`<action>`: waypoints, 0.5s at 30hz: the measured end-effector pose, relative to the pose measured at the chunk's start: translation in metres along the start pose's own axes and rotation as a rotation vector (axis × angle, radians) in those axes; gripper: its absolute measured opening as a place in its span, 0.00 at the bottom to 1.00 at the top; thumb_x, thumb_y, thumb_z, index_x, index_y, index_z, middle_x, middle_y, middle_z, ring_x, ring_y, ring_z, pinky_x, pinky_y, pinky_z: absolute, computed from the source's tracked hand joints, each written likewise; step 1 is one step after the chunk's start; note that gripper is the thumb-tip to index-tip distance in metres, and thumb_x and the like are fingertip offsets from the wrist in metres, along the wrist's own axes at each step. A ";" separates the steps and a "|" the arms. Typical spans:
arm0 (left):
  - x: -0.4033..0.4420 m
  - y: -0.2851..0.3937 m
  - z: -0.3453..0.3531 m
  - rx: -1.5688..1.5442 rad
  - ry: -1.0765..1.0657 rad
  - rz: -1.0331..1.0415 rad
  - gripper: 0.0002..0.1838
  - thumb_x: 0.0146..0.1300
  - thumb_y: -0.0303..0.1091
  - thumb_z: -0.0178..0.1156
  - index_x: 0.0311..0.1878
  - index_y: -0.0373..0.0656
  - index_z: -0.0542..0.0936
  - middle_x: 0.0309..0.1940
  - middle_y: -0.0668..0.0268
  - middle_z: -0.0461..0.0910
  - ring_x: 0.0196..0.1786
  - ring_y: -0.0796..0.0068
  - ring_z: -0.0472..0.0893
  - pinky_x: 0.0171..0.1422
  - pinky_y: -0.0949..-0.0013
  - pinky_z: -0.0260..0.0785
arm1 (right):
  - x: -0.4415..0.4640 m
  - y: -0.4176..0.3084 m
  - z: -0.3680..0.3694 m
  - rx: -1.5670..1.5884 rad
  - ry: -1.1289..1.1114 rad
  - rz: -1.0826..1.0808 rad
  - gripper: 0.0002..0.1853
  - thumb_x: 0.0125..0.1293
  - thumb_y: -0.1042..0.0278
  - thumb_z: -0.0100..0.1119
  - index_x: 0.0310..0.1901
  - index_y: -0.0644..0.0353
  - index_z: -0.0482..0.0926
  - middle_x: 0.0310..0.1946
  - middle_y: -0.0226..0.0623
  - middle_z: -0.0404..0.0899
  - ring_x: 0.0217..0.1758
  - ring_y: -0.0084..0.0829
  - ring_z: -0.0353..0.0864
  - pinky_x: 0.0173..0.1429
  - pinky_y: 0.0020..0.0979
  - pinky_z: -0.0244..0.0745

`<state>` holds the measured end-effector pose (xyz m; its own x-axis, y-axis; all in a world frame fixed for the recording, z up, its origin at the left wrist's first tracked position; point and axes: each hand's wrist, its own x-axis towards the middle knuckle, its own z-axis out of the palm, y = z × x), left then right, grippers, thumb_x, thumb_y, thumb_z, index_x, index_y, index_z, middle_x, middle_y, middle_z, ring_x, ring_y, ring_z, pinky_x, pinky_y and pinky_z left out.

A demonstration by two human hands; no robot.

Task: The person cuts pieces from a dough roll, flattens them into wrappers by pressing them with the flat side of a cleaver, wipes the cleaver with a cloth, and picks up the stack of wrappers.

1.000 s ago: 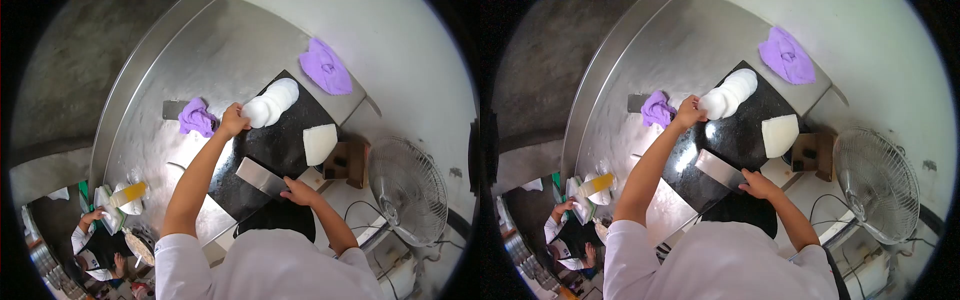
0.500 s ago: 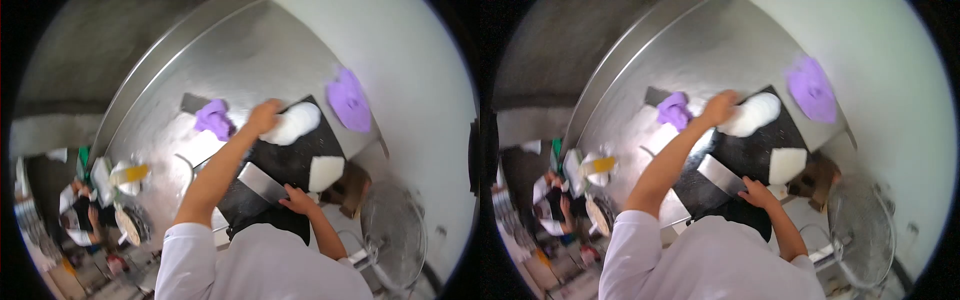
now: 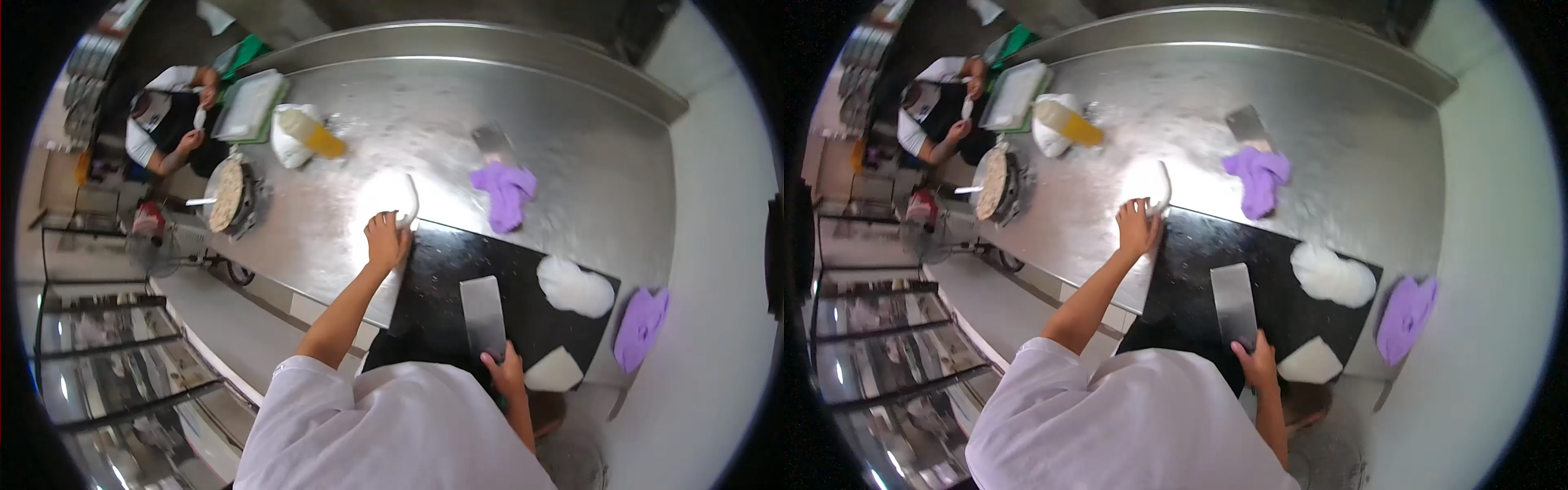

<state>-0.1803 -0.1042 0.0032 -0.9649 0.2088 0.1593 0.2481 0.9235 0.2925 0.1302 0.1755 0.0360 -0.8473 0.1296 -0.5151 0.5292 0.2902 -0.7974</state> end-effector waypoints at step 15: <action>-0.005 -0.160 -0.055 -0.545 -0.155 -0.053 0.13 0.53 0.22 0.68 0.42 0.41 0.77 0.38 0.53 0.80 0.46 0.51 0.79 0.51 0.56 0.74 | 0.061 -0.114 0.107 -0.251 0.247 -0.237 0.23 0.65 0.66 0.70 0.55 0.68 0.72 0.42 0.57 0.86 0.49 0.57 0.87 0.51 0.45 0.79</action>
<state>-0.2101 -0.2709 0.0076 -0.9684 0.2494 0.0034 0.1683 0.6432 0.7470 0.0232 0.0489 0.0616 -0.9458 0.2465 -0.2116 0.3169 0.5569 -0.7678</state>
